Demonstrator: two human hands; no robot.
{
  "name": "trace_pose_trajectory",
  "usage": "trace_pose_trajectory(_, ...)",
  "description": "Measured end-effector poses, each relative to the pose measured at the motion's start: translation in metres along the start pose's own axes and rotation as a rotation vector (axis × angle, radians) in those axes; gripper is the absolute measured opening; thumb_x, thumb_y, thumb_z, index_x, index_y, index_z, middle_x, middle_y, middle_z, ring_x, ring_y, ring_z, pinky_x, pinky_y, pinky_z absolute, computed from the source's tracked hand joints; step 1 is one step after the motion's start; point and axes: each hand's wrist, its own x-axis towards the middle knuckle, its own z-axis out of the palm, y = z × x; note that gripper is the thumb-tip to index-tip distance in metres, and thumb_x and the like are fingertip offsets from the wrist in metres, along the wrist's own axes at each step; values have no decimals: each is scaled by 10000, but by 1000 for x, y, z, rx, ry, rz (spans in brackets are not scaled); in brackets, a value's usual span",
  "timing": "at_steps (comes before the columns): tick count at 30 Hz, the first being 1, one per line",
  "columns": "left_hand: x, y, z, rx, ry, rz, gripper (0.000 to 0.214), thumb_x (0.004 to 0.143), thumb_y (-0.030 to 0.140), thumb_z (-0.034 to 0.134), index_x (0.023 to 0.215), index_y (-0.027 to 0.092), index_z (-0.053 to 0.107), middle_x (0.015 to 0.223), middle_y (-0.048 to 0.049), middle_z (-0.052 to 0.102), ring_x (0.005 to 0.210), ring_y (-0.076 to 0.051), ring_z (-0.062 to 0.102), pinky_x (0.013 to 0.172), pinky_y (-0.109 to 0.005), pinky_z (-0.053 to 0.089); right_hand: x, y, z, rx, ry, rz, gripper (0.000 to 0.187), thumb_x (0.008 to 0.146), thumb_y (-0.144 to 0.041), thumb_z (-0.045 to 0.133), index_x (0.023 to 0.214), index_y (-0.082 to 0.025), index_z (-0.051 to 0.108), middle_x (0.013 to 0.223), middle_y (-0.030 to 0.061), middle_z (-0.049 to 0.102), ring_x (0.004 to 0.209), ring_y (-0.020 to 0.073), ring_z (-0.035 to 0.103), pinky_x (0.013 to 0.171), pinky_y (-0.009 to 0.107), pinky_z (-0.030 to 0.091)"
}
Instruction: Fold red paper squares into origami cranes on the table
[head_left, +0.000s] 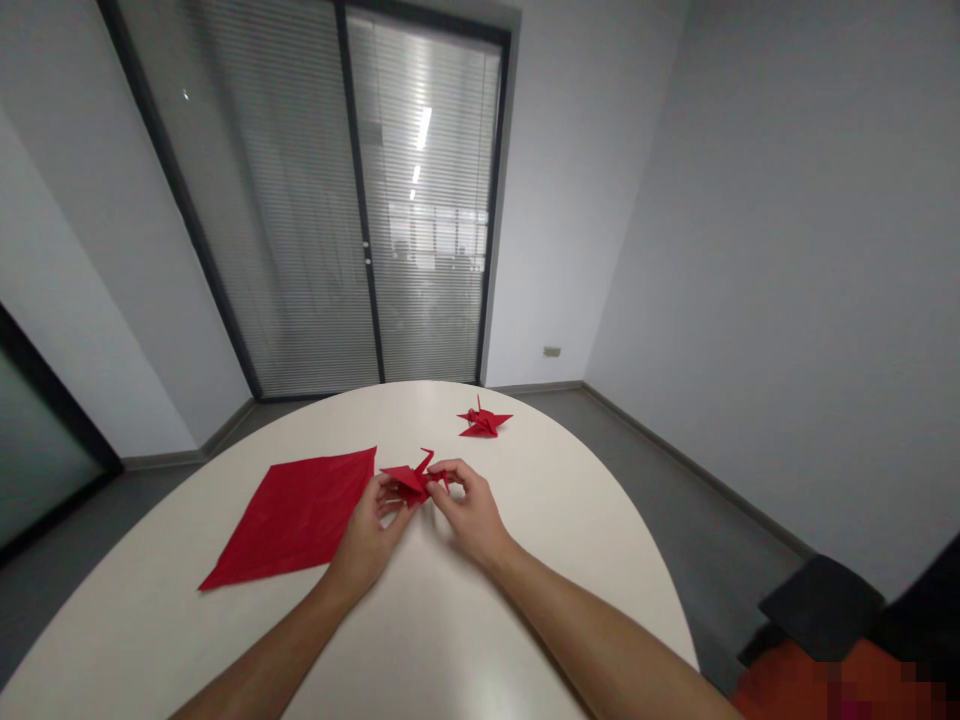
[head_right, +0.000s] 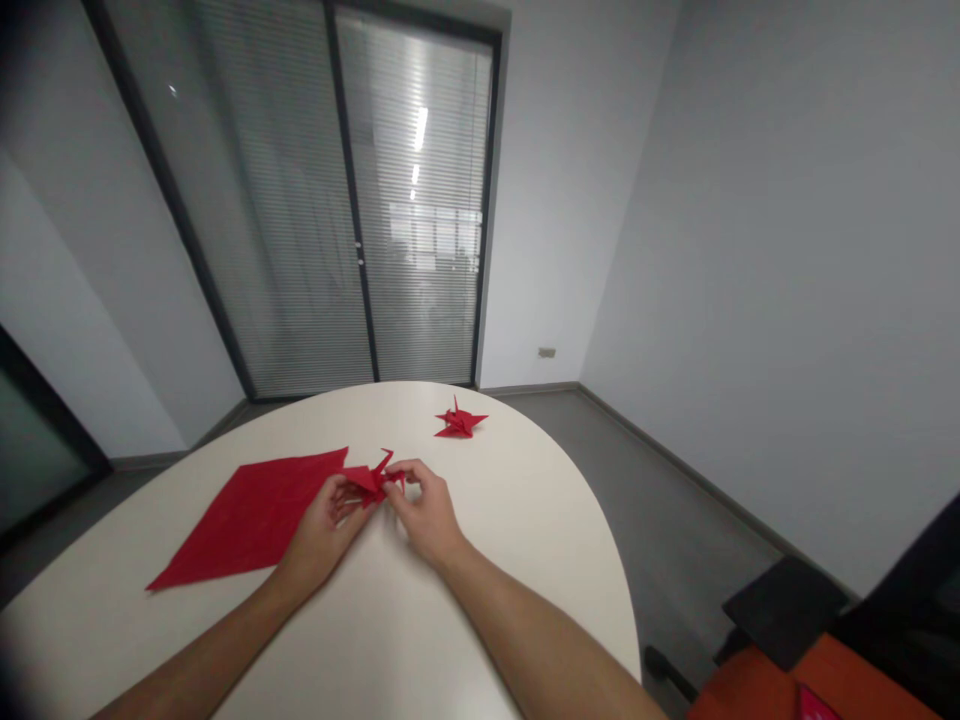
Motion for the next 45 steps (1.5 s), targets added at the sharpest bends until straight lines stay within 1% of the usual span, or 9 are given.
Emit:
trace_pose_trajectory(5, -2, 5, -2, -47, -16, -24, 449, 792, 416, 719, 1143, 190, 551, 1141, -121, 684, 1065, -253, 667, 945, -419, 523, 3, -1, 0, 6, -6, 11, 144, 921, -313, 616, 989, -206, 683, 974, 57, 729, 938, 202, 665, 878, 346, 505)
trace_pose_trajectory(9, -5, 10, -10, -248, -55, -54, 444, 855, 476, 651, 1181, 190, 558, 1210, -134, 663, 1117, -270, 644, 928, -391, 525, 5, -6, -2, -14, -25, -7, 137, 929, -317, 611, 964, -210, 688, 986, 60, 720, 944, 200, 657, 847, 329, 505)
trace_pose_trajectory(13, -5, 16, -15, -299, -88, -114, 459, 868, 503, 629, 1201, 188, 595, 1221, -132, 665, 1106, -287, 641, 857, -379, 544, 7, -8, -7, 33, -139, 0, 137, 950, -325, 581, 960, -208, 652, 937, 40, 708, 883, 182, 652, 827, 323, 501)
trace_pose_trajectory(18, -3, 18, -13, -269, -54, -41, 350, 801, 447, 724, 1027, 198, 624, 1342, -132, 599, 1149, -281, 619, 928, -396, 522, 8, -11, -14, 91, -298, 28, 167, 955, -366, 583, 955, -206, 629, 913, 28, 677, 856, 175, 628, 803, 317, 496)
trace_pose_trajectory(24, -7, 15, -10, -201, -47, 35, 179, 822, 331, 693, 854, 205, 569, 1035, -93, 685, 992, -235, 659, 899, -366, 518, 11, -4, -12, 146, -187, 40, 203, 952, -405, 589, 967, -208, 632, 986, 58, 689, 954, 195, 645, 895, 353, 495)
trace_pose_trajectory(29, -11, 15, -8, -14, -10, 112, 67, 831, 249, 646, 870, 206, 612, 1002, -68, 677, 1020, -228, 640, 943, -353, 492, 10, 2, -9, 170, -129, 52, 220, 953, -430, 588, 967, -212, 616, 968, 58, 682, 928, 198, 647, 870, 356, 501)
trace_pose_trajectory(33, -9, 17, -5, -10, -32, 75, 147, 792, 234, 655, 934, 196, 660, 994, -60, 703, 971, -215, 663, 915, -339, 509, 9, 3, -9, 127, -104, 62, 236, 936, -447, 610, 952, -211, 619, 931, 49, 678, 901, 198, 635, 845, 347, 492)
trace_pose_trajectory(41, 0, 13, -12, -124, 223, -97, 223, 717, 318, 705, 884, 172, 684, 889, -69, 744, 847, -228, 700, 782, -342, 545, 9, 3, -9, 61, -66, 10, 143, 943, -355, 595, 957, -219, 638, 947, 55, 697, 916, 207, 632, 856, 366, 473)
trace_pose_trajectory(45, 0, 9, -15, -124, 313, -107, 272, 737, 361, 713, 922, 166, 673, 852, -65, 735, 790, -215, 697, 714, -319, 550, 5, -3, -11, -106, -165, -73, 96, 891, -234, 614, 971, -224, 666, 971, 51, 686, 944, 211, 626, 875, 371, 469)
